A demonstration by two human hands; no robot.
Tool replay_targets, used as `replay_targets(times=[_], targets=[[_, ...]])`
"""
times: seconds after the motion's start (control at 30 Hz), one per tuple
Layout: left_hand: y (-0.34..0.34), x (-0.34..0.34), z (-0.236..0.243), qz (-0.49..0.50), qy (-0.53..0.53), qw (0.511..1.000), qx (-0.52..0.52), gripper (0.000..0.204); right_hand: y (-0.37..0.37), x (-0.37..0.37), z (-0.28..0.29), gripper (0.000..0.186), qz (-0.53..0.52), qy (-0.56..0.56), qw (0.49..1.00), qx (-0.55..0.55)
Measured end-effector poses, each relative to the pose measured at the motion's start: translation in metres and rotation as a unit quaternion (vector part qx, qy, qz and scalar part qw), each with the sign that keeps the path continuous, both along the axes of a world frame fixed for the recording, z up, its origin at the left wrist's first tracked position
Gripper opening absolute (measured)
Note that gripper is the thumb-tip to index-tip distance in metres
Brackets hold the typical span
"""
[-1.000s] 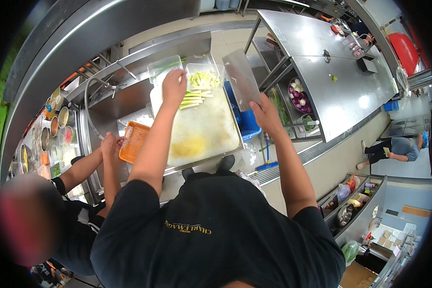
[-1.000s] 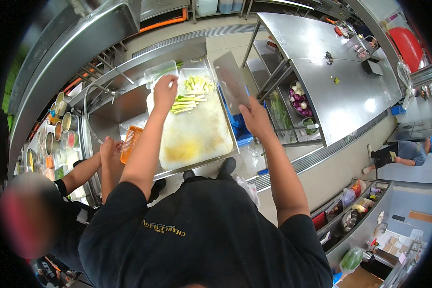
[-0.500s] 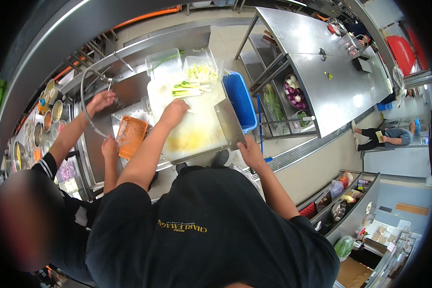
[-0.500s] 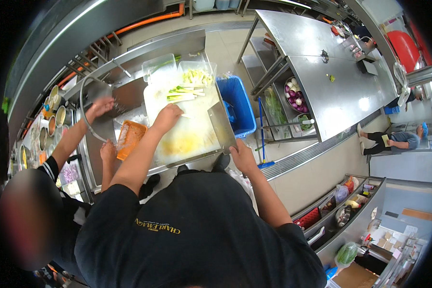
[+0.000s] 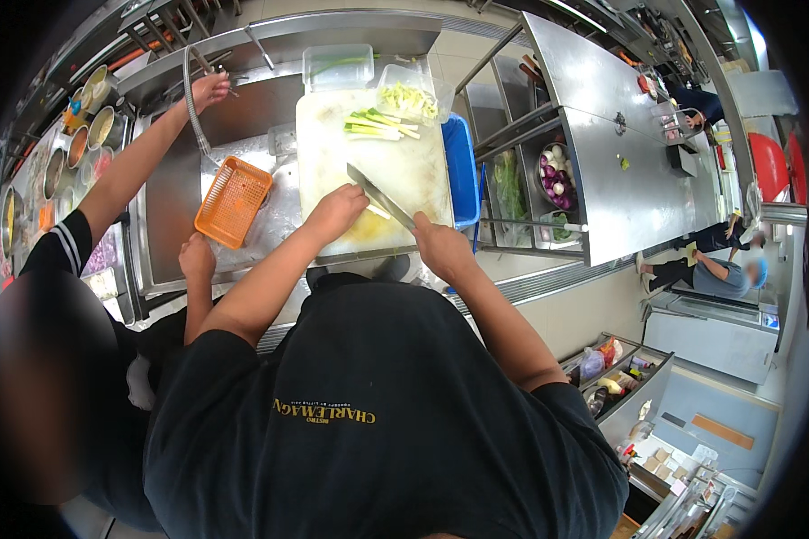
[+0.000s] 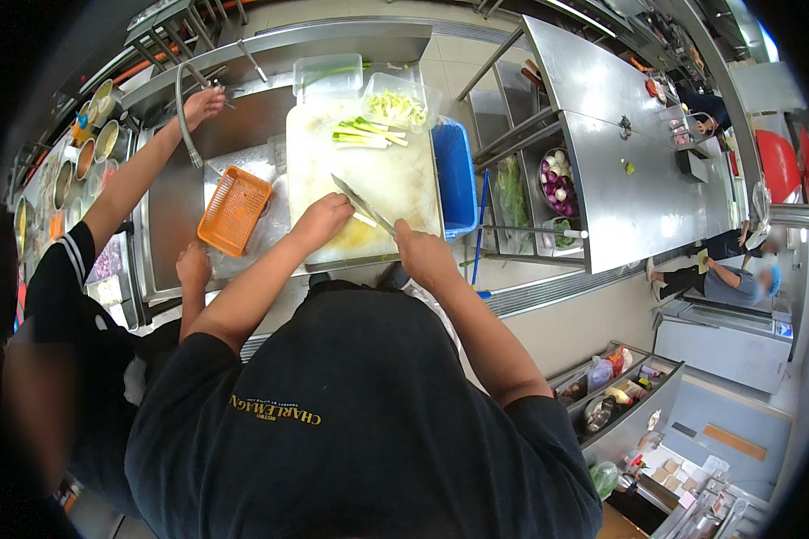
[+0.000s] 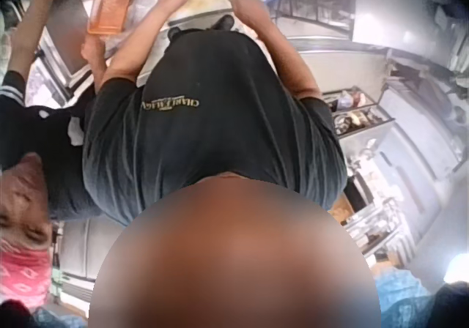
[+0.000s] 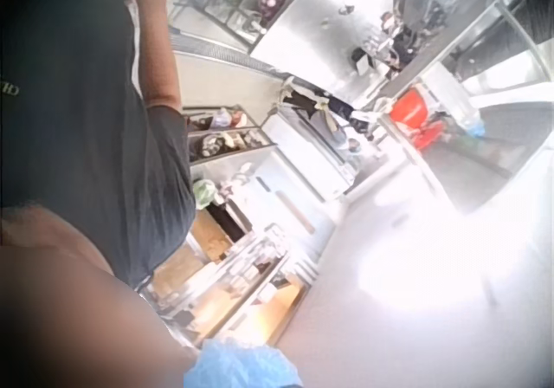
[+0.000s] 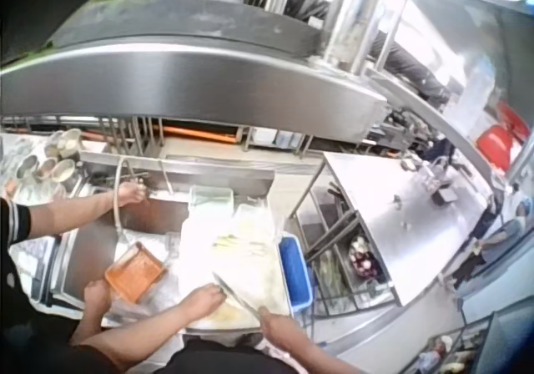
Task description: The person cuts red peppers and green onions on a white cutting board using a kitchen knife.
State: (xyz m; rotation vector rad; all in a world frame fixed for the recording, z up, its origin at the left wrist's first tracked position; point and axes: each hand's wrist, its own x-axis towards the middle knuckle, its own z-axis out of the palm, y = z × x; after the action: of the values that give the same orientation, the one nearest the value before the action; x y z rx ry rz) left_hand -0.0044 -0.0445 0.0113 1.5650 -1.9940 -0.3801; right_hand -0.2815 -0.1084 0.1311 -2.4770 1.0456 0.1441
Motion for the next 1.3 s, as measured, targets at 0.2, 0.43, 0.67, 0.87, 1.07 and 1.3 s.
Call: replay_targets(times=[0.2,0.43,0.67,0.87,1.07,1.3], targets=[[0.012,-0.003,-0.010,0.014,0.018,0.996,-0.085,0.017,0.000,0.002,0.024,0.017,0.054,0.042,0.997,-0.022],[0.013,0.001,-0.011,0.001,-0.011,0.999,-0.052,0.023,-0.014,0.050,-0.009,0.018,0.069,-0.018,0.997,-0.022],[0.013,0.004,-0.013,-0.010,-0.014,0.997,-0.070,0.026,-0.013,0.059,-0.013,0.018,0.059,0.040,0.997,-0.006],[0.015,0.004,-0.014,0.001,-0.040,0.995,-0.090,0.026,-0.015,0.062,-0.019,0.016,0.076,-0.014,0.997,-0.021],[0.017,0.004,-0.019,-0.010,-0.039,0.996,-0.085,0.024,-0.012,0.067,-0.017,0.015,0.052,0.012,0.999,-0.004],[0.024,0.004,-0.023,-0.023,-0.070,0.997,-0.033,0.023,0.005,0.062,-0.014,0.017,0.050,-0.004,0.999,-0.001]])
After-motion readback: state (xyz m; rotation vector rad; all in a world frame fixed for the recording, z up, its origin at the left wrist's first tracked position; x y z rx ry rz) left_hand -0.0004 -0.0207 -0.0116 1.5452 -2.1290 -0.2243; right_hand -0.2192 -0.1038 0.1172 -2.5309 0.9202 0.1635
